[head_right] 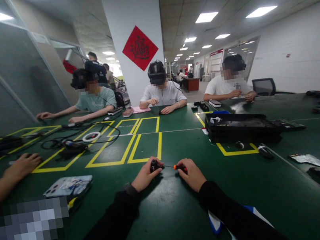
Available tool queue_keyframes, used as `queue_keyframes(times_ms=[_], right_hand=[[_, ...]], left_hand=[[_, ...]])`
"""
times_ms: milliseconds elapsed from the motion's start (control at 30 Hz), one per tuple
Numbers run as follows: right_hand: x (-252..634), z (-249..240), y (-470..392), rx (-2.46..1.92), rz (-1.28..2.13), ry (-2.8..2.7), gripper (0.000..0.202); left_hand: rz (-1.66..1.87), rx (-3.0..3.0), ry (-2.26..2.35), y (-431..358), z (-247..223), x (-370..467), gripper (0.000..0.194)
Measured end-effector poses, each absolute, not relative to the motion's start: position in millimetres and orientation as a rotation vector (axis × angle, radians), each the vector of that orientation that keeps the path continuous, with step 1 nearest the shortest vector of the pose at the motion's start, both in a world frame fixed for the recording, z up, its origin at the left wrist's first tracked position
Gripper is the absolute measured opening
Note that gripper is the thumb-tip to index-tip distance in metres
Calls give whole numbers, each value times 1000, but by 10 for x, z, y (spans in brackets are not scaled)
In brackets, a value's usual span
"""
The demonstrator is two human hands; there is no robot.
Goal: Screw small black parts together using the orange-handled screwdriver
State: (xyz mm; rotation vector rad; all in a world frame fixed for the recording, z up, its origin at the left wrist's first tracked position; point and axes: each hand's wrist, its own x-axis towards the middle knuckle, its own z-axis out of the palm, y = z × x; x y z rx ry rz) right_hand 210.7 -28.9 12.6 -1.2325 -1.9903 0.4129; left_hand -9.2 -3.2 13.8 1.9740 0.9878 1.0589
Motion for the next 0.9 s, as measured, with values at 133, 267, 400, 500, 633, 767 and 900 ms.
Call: queue_keyframes(times_ms=[133,267,400,500,633,767,900], right_hand=[[2103,111,-300,-1246,427,-1974,15],[2098,122,-301,-1276,465,-1979,17],[2103,126,-279,-1264,429,-2032,24],[2107,119,-268,-1253,402,-2045,21],[2105,120,-281,-1246,419,-2012,14],[2100,126,-302,-1259,435,-1987,14],[2105,125,-304,-1269,449,-1984,17]], left_hand=[[1059,1985,977,-24,126,-96,22],[1056,1985,977,-31,137,-97,22],[1048,1974,994,-33,143,-95,22],[1047,1965,993,-31,142,-94,22],[1051,1950,998,-36,149,-92,22],[1049,1950,992,-39,153,-90,23],[1050,1966,982,-35,150,-91,23]])
